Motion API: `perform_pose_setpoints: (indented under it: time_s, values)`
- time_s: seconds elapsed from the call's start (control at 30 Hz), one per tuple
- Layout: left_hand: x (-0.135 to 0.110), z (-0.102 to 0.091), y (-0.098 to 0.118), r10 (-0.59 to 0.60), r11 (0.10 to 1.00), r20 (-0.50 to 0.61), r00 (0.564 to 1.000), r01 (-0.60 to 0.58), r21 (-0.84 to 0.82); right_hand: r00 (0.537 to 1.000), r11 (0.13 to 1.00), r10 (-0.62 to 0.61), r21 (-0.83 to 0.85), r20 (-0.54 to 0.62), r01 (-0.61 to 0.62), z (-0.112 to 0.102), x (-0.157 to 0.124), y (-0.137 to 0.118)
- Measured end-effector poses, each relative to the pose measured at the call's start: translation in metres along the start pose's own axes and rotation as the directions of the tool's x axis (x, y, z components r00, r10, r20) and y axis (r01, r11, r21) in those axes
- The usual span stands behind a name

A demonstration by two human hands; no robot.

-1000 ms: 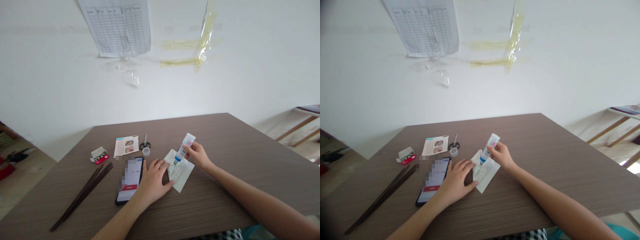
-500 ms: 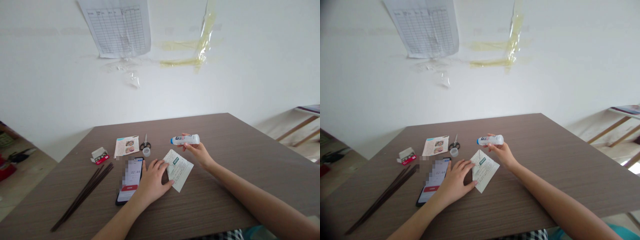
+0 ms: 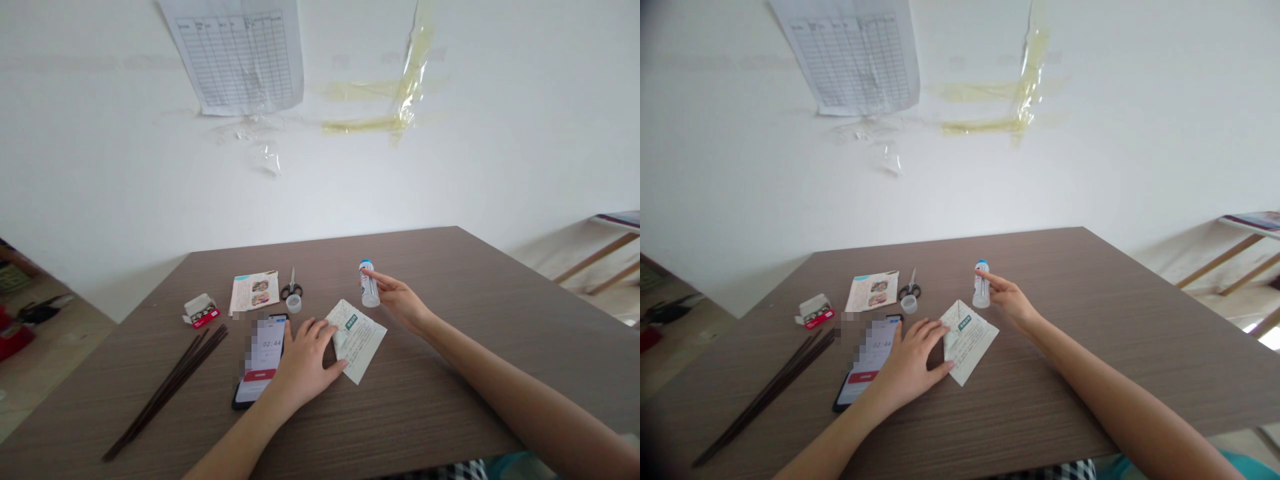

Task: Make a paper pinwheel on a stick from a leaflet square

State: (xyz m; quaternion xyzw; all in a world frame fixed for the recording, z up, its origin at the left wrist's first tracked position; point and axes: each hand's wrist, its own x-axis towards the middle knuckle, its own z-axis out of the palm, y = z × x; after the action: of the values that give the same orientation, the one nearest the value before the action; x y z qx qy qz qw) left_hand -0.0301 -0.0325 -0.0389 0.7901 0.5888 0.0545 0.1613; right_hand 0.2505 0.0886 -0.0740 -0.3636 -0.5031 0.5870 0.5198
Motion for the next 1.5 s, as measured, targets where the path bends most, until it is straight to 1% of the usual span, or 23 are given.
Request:
perform_pose_setpoints:
  time_s: [0.17, 0.3, 0.37, 0.43, 0.53, 0.67, 0.77, 0.87, 1.03, 1.13, 1.27, 1.4, 1.5]
  values:
    - [-0.001, -0.002, 0.002, -0.013, 1.0, -0.005, 1.0, 0.013, 0.0, 0.999, 0.998, -0.029, -0.056, -0.039, 0.027, -0.004, 0.002, -0.002]
    - [0.0, 0.001, -0.004, -0.002, 1.0, -0.014, 1.0, 0.002, -0.003, 0.993, 0.974, -0.105, -0.206, -0.05, 0.092, -0.006, 0.005, 0.0]
    - [0.001, 0.002, -0.005, 0.003, 1.0, -0.023, 1.0, -0.003, -0.009, 0.989, 0.959, -0.143, -0.254, -0.048, 0.126, -0.007, 0.006, 0.001]
    - [0.001, 0.002, -0.005, 0.003, 1.0, -0.027, 1.0, -0.003, -0.012, 0.984, 0.956, -0.173, -0.25, -0.046, 0.156, -0.008, 0.006, 0.002]
    - [0.001, 0.0, -0.002, -0.007, 1.0, -0.018, 1.0, 0.007, -0.007, 0.979, 0.961, -0.2, -0.201, -0.041, 0.188, -0.008, 0.006, 0.005]
    - [0.0, -0.003, 0.001, -0.018, 1.0, 0.006, 1.0, 0.018, 0.008, 0.982, 0.974, -0.179, -0.153, -0.066, 0.168, -0.01, 0.009, 0.011]
    - [0.0, -0.003, 0.0, -0.012, 1.0, 0.002, 1.0, 0.012, 0.01, 0.98, 0.975, -0.179, -0.153, -0.091, 0.163, -0.01, 0.013, 0.018]
    - [0.001, -0.002, -0.002, -0.009, 1.0, -0.004, 1.0, 0.009, 0.011, 0.976, 0.969, -0.199, -0.169, -0.086, 0.183, -0.009, 0.016, 0.025]
    - [0.001, -0.004, -0.002, -0.014, 1.0, 0.011, 1.0, 0.013, 0.024, 0.975, 0.949, -0.215, -0.246, -0.051, 0.197, -0.009, 0.019, 0.032]
    - [0.0, -0.008, 0.0, -0.024, 0.999, 0.037, 0.999, 0.022, 0.039, 0.983, 0.93, -0.182, -0.329, -0.016, 0.167, -0.012, 0.022, 0.03]
    - [-0.002, -0.013, 0.003, -0.039, 0.998, 0.065, 0.997, 0.036, 0.054, 0.99, 0.882, -0.139, -0.452, 0.016, 0.131, -0.013, 0.026, 0.022]
    - [-0.002, -0.017, 0.004, -0.053, 0.996, 0.087, 0.995, 0.047, 0.069, 0.991, 0.85, -0.132, -0.511, 0.029, 0.129, -0.009, 0.032, 0.016]
    - [-0.002, -0.018, 0.003, -0.051, 0.997, 0.089, 0.995, 0.045, 0.071, 0.991, 0.846, -0.132, -0.519, 0.023, 0.125, -0.002, 0.041, 0.015]
